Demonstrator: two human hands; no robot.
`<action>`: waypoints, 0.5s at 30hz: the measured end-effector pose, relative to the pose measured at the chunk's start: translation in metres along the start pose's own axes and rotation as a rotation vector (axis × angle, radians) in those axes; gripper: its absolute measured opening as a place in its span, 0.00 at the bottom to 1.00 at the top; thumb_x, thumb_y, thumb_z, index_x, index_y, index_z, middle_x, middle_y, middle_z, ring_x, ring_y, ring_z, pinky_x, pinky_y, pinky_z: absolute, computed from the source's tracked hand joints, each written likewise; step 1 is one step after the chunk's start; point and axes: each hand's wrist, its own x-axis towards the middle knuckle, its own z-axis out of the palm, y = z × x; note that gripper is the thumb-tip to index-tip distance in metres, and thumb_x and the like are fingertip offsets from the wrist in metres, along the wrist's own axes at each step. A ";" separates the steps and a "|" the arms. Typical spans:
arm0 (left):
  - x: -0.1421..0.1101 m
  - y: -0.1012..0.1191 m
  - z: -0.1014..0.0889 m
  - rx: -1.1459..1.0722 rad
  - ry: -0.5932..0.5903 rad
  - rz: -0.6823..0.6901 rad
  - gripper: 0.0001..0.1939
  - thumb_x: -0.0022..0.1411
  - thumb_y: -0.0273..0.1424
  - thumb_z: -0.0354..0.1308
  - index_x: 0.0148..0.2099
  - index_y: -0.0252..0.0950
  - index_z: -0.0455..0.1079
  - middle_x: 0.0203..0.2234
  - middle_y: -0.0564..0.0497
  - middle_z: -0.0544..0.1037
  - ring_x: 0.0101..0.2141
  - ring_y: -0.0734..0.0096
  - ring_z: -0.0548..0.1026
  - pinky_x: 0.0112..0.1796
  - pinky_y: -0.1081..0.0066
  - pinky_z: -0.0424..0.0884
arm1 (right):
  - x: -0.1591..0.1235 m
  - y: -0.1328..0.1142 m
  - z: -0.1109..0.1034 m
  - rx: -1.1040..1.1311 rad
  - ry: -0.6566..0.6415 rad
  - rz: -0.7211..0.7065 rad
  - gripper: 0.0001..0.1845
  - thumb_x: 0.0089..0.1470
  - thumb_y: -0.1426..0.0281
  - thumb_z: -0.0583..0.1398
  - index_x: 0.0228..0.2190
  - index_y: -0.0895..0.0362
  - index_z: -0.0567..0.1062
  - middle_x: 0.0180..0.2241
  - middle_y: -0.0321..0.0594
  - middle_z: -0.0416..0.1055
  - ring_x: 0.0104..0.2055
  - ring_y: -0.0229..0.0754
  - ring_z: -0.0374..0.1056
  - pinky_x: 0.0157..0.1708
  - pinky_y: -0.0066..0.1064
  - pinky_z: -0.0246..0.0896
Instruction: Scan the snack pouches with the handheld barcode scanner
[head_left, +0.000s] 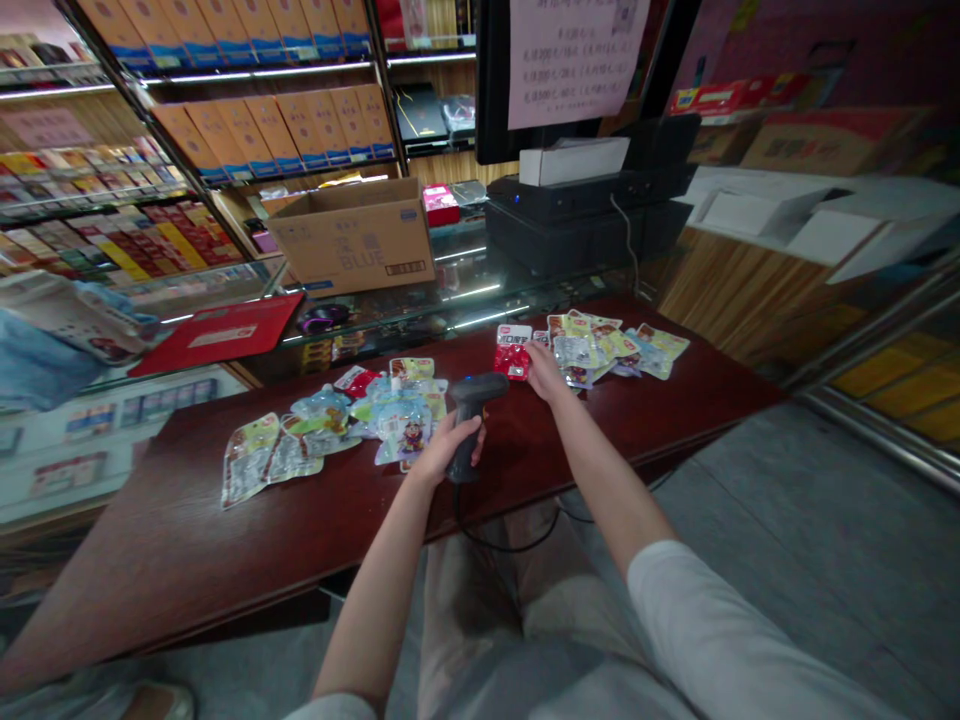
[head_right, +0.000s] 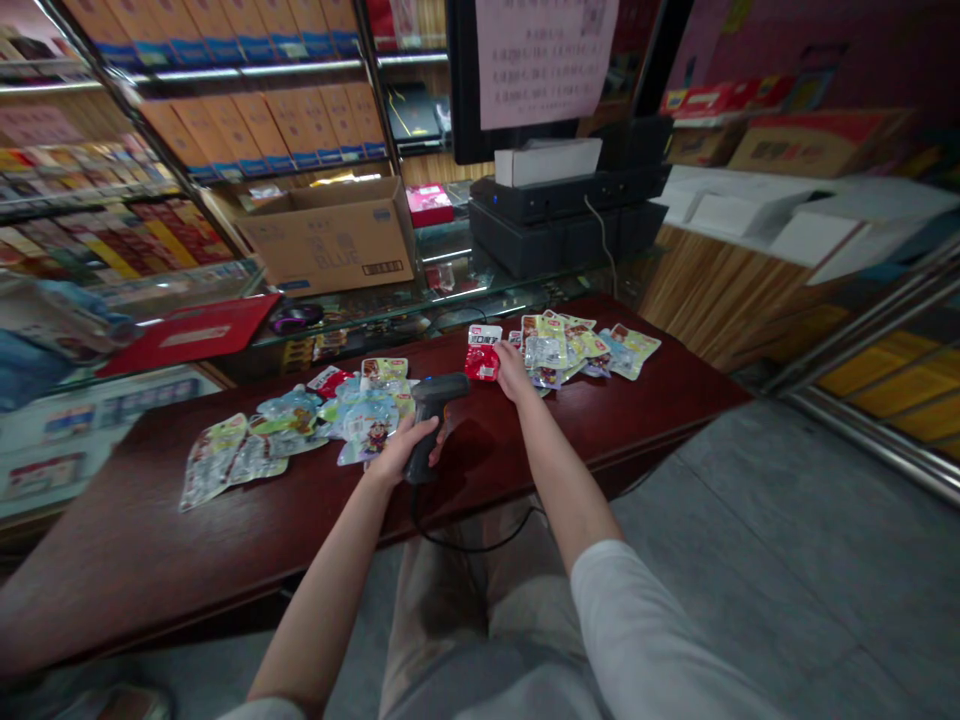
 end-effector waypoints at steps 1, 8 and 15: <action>0.000 -0.001 0.001 0.007 0.008 -0.008 0.22 0.52 0.45 0.67 0.38 0.35 0.64 0.22 0.57 0.70 0.15 0.79 0.66 0.16 0.75 0.61 | -0.001 -0.001 0.000 -0.052 -0.016 -0.016 0.20 0.49 0.50 0.62 0.30 0.51 0.64 0.29 0.35 0.72 0.35 0.42 0.72 0.41 0.36 0.71; 0.005 -0.006 -0.002 0.008 0.051 0.001 0.23 0.51 0.47 0.67 0.36 0.36 0.63 0.22 0.57 0.70 0.15 0.79 0.66 0.15 0.75 0.61 | -0.004 -0.004 0.003 -0.171 -0.032 -0.038 0.23 0.49 0.45 0.59 0.31 0.51 0.64 0.31 0.39 0.73 0.38 0.45 0.73 0.41 0.38 0.71; 0.006 -0.004 -0.003 -0.043 0.100 0.034 0.25 0.51 0.48 0.67 0.37 0.35 0.63 0.21 0.58 0.69 0.15 0.80 0.65 0.15 0.76 0.61 | 0.002 -0.006 -0.004 -0.187 0.015 -0.139 0.12 0.53 0.60 0.58 0.38 0.53 0.68 0.40 0.41 0.75 0.44 0.45 0.73 0.47 0.40 0.70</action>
